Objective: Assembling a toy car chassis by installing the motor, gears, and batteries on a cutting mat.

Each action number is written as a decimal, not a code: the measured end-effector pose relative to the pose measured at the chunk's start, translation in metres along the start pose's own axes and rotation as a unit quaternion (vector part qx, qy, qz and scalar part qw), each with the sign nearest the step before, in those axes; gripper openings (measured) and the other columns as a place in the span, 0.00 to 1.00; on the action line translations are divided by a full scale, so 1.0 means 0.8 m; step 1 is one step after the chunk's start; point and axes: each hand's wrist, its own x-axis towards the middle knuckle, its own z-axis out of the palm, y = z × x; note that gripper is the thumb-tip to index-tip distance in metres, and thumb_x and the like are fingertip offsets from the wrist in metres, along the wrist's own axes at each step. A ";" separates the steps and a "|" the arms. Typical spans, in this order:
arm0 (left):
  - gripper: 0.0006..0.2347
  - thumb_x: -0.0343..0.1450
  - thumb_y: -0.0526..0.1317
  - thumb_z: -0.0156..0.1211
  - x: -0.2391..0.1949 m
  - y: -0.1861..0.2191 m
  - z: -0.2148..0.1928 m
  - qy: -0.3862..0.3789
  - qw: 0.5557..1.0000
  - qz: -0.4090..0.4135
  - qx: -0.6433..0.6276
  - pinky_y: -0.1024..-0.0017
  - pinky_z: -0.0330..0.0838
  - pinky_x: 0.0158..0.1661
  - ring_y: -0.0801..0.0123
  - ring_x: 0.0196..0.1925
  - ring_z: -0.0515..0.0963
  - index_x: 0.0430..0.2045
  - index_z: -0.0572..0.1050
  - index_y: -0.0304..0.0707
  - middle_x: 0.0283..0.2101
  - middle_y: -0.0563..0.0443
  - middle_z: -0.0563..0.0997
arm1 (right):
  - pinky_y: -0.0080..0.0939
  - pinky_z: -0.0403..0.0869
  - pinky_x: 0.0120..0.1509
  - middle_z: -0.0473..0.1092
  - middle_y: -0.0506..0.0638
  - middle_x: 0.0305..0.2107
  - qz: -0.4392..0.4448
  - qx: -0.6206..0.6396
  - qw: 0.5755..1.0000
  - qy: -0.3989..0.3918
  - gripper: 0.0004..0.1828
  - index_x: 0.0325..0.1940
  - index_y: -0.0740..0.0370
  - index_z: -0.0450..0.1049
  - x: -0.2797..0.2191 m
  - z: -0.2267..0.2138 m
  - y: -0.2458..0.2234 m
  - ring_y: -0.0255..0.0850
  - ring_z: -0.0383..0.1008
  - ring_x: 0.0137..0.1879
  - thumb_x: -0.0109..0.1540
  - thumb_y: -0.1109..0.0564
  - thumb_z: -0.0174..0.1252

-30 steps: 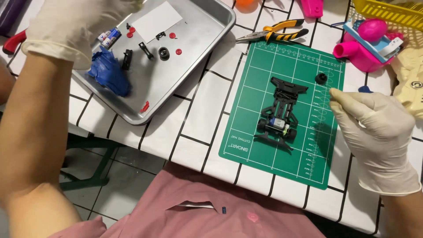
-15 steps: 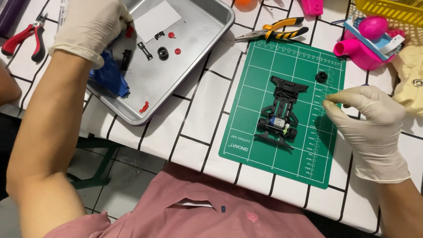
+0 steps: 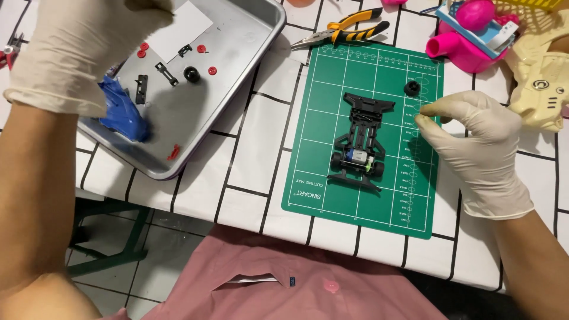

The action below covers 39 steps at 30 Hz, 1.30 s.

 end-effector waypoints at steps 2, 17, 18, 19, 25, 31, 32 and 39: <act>0.05 0.79 0.32 0.64 -0.014 0.055 -0.029 0.018 0.962 0.178 -0.205 0.70 0.75 0.43 0.68 0.45 0.84 0.42 0.86 0.38 0.42 0.53 0.87 | 0.43 0.74 0.53 0.78 0.62 0.41 0.003 0.013 1.000 0.000 0.07 0.47 0.75 0.81 0.003 0.001 -0.002 0.49 0.76 0.46 0.68 0.76 0.72; 0.27 0.74 0.37 0.69 -0.065 0.294 0.078 0.045 0.873 0.296 -0.384 0.73 0.76 0.36 0.71 0.40 0.88 0.63 0.61 0.60 0.41 0.73 0.87 | 0.44 0.79 0.58 0.76 0.65 0.42 0.075 0.244 0.966 0.026 0.14 0.50 0.72 0.72 0.000 -0.002 -0.065 0.51 0.80 0.49 0.62 0.71 0.66; 0.27 0.74 0.37 0.69 -0.065 0.294 0.091 0.044 0.872 0.298 -0.386 0.73 0.76 0.36 0.71 0.40 0.88 0.63 0.61 0.60 0.41 0.73 0.87 | 0.44 0.79 0.58 0.76 0.65 0.42 0.077 0.242 0.967 0.027 0.14 0.50 0.72 0.72 -0.001 0.001 -0.066 0.51 0.80 0.49 0.62 0.71 0.66; 0.31 0.75 0.37 0.70 -0.066 0.294 0.103 0.071 0.871 0.308 -0.377 0.73 0.76 0.36 0.71 0.40 0.88 0.67 0.56 0.66 0.42 0.74 0.87 | 0.41 0.76 0.54 0.77 0.64 0.42 0.077 0.234 0.969 0.028 0.15 0.51 0.71 0.74 -0.002 0.004 -0.067 0.49 0.80 0.48 0.62 0.71 0.67; 0.25 0.72 0.36 0.74 -0.069 0.296 0.086 0.145 0.900 0.334 -0.239 0.66 0.67 0.26 0.61 0.23 0.74 0.60 0.65 0.54 0.24 0.62 0.76 | 0.38 0.71 0.50 0.76 0.56 0.39 0.121 0.235 0.964 0.026 0.13 0.48 0.67 0.74 -0.008 0.022 -0.070 0.43 0.74 0.43 0.61 0.70 0.69; 0.24 0.73 0.38 0.73 -0.083 0.296 0.081 0.065 0.849 0.292 -0.435 0.73 0.77 0.40 0.66 0.33 0.84 0.61 0.65 0.56 0.35 0.60 0.84 | 0.35 0.76 0.53 0.76 0.57 0.40 0.206 0.297 0.931 0.057 0.16 0.49 0.68 0.74 -0.012 0.026 -0.080 0.41 0.78 0.46 0.59 0.73 0.68; 0.29 0.73 0.27 0.72 -0.086 0.292 0.077 0.002 0.770 0.281 -0.573 0.79 0.83 0.51 0.72 0.41 0.88 0.65 0.63 0.53 0.45 0.56 0.87 | 0.35 0.78 0.56 0.74 0.56 0.38 0.219 0.327 0.917 0.062 0.16 0.51 0.67 0.73 -0.008 0.023 -0.085 0.40 0.77 0.45 0.61 0.72 0.66; 0.20 0.73 0.35 0.69 -0.090 0.301 0.070 -0.002 0.701 0.236 -0.673 0.74 0.86 0.55 0.68 0.44 0.89 0.59 0.69 0.44 0.44 0.46 0.86 | 0.37 0.82 0.57 0.75 0.56 0.40 0.228 0.335 0.911 0.079 0.19 0.51 0.66 0.72 -0.012 0.025 -0.084 0.42 0.80 0.47 0.58 0.68 0.69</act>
